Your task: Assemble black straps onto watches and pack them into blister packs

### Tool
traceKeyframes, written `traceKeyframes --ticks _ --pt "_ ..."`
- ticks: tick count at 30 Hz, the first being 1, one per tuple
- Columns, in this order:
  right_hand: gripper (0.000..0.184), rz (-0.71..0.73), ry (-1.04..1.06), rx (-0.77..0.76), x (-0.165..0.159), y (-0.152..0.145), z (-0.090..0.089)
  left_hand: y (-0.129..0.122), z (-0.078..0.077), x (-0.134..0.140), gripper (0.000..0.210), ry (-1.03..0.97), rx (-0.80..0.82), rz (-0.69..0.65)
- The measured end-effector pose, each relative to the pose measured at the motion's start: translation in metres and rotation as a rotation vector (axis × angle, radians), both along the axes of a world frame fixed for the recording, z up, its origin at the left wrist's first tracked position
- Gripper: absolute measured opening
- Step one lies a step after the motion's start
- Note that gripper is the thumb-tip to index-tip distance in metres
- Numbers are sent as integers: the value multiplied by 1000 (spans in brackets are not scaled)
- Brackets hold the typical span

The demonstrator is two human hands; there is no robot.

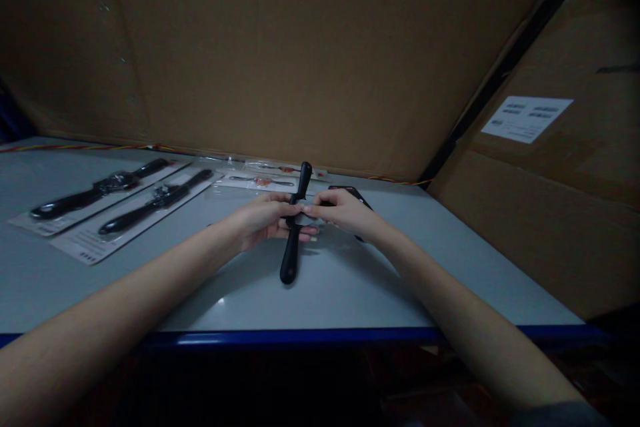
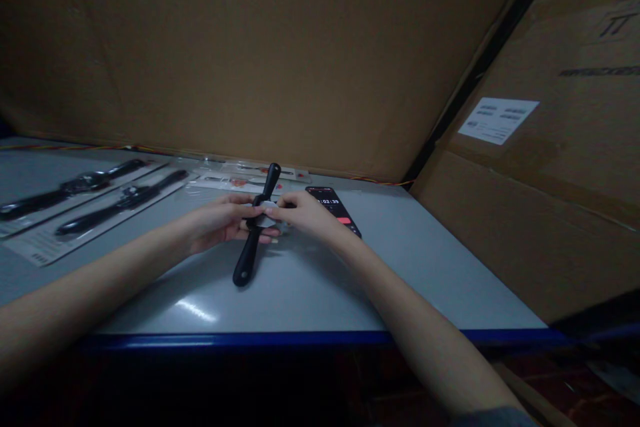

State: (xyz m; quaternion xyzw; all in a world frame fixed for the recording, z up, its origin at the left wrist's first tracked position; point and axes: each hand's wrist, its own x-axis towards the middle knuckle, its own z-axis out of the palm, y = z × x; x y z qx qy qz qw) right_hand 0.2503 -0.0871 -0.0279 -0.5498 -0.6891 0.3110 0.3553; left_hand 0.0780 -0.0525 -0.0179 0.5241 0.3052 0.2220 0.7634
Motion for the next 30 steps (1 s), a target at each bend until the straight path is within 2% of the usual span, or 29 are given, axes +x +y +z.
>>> traceKeyframes --ticks 6,9,15,21,25,30 --pt "20 -64 199 -113 1 2 4 5 -2 -2 21 -14 -38 51" --pt "13 -103 278 -114 3 1 9 7 -4 -3 24 -30 -53 82" --pt "41 -95 392 29 2 -6 13 5 -4 -3 20 -21 -19 114" --pt "36 -163 554 34 2 -5 13 2 -3 -2 19 -12 -41 124" --pt "34 -201 480 -14 3 -6 16 2 -2 -3 18 -13 -48 128" --pt "30 -222 315 98 0 -9 21 1 0 -2 22 -28 -73 156"
